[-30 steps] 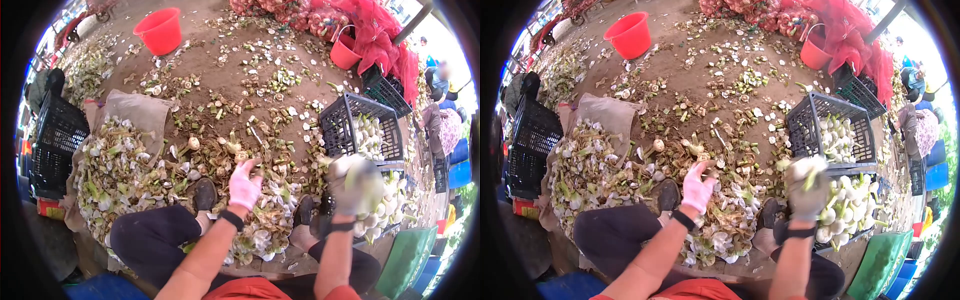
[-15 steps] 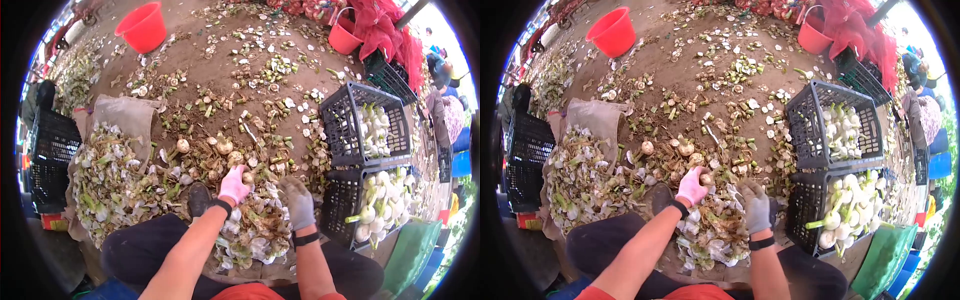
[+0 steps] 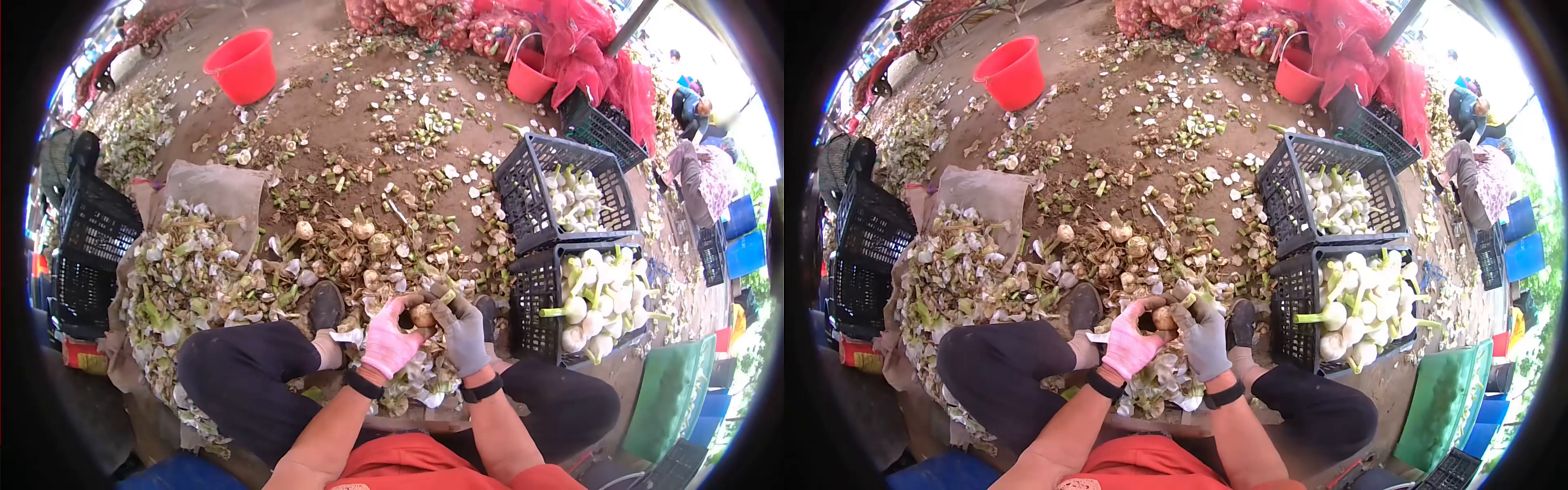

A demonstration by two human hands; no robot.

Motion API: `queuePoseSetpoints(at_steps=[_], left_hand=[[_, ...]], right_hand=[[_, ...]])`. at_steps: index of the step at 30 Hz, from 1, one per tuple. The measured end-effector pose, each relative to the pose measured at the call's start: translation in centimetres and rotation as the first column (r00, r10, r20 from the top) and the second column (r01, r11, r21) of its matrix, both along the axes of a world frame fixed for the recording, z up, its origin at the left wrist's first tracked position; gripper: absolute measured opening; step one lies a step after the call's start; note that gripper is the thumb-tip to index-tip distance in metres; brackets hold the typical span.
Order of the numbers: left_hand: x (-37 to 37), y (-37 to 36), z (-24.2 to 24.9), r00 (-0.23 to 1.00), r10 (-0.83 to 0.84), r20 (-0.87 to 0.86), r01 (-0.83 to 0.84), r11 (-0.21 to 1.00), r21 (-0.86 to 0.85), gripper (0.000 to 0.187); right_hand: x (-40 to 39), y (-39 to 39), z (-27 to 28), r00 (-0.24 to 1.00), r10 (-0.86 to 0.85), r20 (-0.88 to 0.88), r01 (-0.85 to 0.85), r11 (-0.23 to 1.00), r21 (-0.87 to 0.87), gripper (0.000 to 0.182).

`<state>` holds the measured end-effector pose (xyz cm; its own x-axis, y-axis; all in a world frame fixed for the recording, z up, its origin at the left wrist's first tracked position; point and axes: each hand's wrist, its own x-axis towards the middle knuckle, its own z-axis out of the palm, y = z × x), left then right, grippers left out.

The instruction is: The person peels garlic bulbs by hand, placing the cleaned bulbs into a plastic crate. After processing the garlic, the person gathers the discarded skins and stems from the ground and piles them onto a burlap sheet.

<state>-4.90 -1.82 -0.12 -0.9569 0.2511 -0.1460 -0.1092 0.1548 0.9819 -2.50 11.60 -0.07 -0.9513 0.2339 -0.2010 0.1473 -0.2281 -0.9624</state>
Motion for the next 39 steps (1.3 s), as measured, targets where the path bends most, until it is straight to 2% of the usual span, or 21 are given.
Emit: queuePoseSetpoints(at_steps=[4, 6, 7, 9, 10, 13, 15, 16, 17, 19, 21, 23, 25, 27, 29, 31, 33, 35, 36, 37, 39], left_hand=[[0.4, -1.2, 1.0, 0.996, -0.061, 0.068, 0.053, 0.992, 0.112, 0.052], [0.2, -1.9, 1.8, 0.965, -0.136, 0.224, 0.046, 0.928, 0.369, 0.051], [0.2, -2.2, 1.6, 0.966, -0.135, 0.218, 0.046, 0.928, 0.369, 0.051], [0.1, -3.0, 1.1, 0.953, -0.209, 0.217, 0.07, 0.854, 0.516, 0.053], [0.0, -3.4, 1.0, 0.911, -0.278, 0.306, 0.053, 0.813, 0.58, 0.057], [0.2, -3.5, 2.5, 0.813, -0.345, 0.469, -0.059, 0.753, 0.656, 0.06], [1.6, -2.1, 2.5, 0.941, -0.223, 0.253, 0.075, 0.87, 0.488, 0.063], [2.5, -1.8, 3.1, 0.984, -0.163, 0.069, 0.143, 0.961, 0.236, 0.064], [2.8, -1.8, 2.6, 0.984, -0.165, 0.071, 0.145, 0.961, 0.235, 0.064], [3.2, -1.6, 1.4, 0.965, -0.052, -0.257, 0.039, 0.998, -0.058, 0.066], [3.1, -1.7, 2.6, 0.961, -0.006, -0.275, 0.014, 1.0, 0.025, 0.054], [3.0, -2.0, 3.2, 0.977, 0.006, 0.212, -0.128, 0.81, 0.572, 0.04], [2.6, -2.3, 3.2, 0.977, 0.029, 0.212, -0.145, 0.82, 0.554, 0.034], [2.2, -2.6, 3.3, 0.905, -0.112, 0.411, -0.213, 0.716, 0.665, 0.039], [2.5, -2.2, 3.2, 0.947, -0.07, 0.315, -0.149, 0.772, 0.618, 0.042], [3.0, -1.8, 3.8, 0.984, 0.005, 0.179, -0.088, 0.882, 0.463, 0.046], [2.6, -2.7, 3.3, 0.968, -0.035, 0.25, -0.096, 0.866, 0.491, 0.05], [2.3, -3.2, 3.3, 0.921, -0.231, 0.315, 0.019, 0.832, 0.554, 0.051], [2.6, -3.3, 3.0, 0.897, -0.291, 0.333, 0.029, 0.79, 0.612, 0.053], [2.7, -3.3, 2.9, 0.894, -0.294, 0.339, 0.028, 0.791, 0.612, 0.053], [2.7, -3.3, 2.4, 0.812, -0.328, 0.483, -0.145, 0.687, 0.712, 0.057]], right_hand=[[1.1, 0.3, 1.6, 0.998, 0.056, -0.015, -0.056, 0.998, 0.008, 0.027], [1.7, 0.6, 1.7, 0.99, 0.118, -0.074, -0.098, 0.967, 0.237, 0.026], [1.9, 0.5, 1.8, 0.99, 0.12, -0.079, -0.098, 0.966, 0.239, 0.026], [2.4, 0.1, 1.9, 0.993, 0.04, -0.115, -0.002, 0.95, 0.312, 0.027], [2.6, -0.1, 1.9, 0.992, 0.039, -0.119, 0.001, 0.95, 0.313, 0.027], [2.8, -0.9, 2.0, 0.993, -0.116, -0.034, 0.12, 0.97, 0.21, 0.025], [2.8, -1.3, 2.9, 0.983, -0.151, -0.103, 0.178, 0.913, 0.368, 0.022], [2.8, -1.3, 3.0, 0.983, -0.152, -0.103, 0.18, 0.913, 0.367, 0.022], [2.8, -1.2, 2.9, 0.987, -0.151, -0.052, 0.16, 0.929, 0.334, 0.021], [3.1, -0.7, 2.6, 0.989, -0.149, 0.004, 0.141, 0.943, 0.301, 0.019], [3.0, -0.1, 2.6, 0.999, -0.045, -0.002, 0.044, 0.95, 0.309, 0.023], [3.0, 0.1, 3.0, 0.999, 0.005, -0.051, 0.011, 0.952, 0.305, 0.023], [3.0, 0.1, 3.3, 0.999, 0.032, -0.015, -0.029, 0.981, 0.192, 0.025], [2.7, -0.4, 4.0, 1.0, -0.006, -0.004, 0.006, 0.984, 0.181, 0.024], [2.3, -0.8, 4.1, 0.999, -0.044, 0.009, 0.042, 0.985, 0.167, 0.024], [2.1, -1.0, 4.0, 0.997, -0.022, -0.08, 0.048, 0.94, 0.337, 0.029], [1.7, -1.1, 4.4, 0.999, -0.027, -0.041, 0.04, 0.926, 0.375, 0.029], [0.9, -0.4, 4.8, 0.998, 0.037, -0.054, 0.004, 0.785, 0.62, 0.029], [-0.2, 0.0, 2.9, 0.995, -0.013, -0.097, 0.07, 0.793, 0.605, 0.026], [-0.2, 0.5, 1.6, 0.996, -0.016, -0.09, 0.068, 0.793, 0.606, 0.026], [-1.6, 0.5, 2.3, 0.998, -0.057, -0.026, 0.057, 0.659, 0.75, 0.026]])
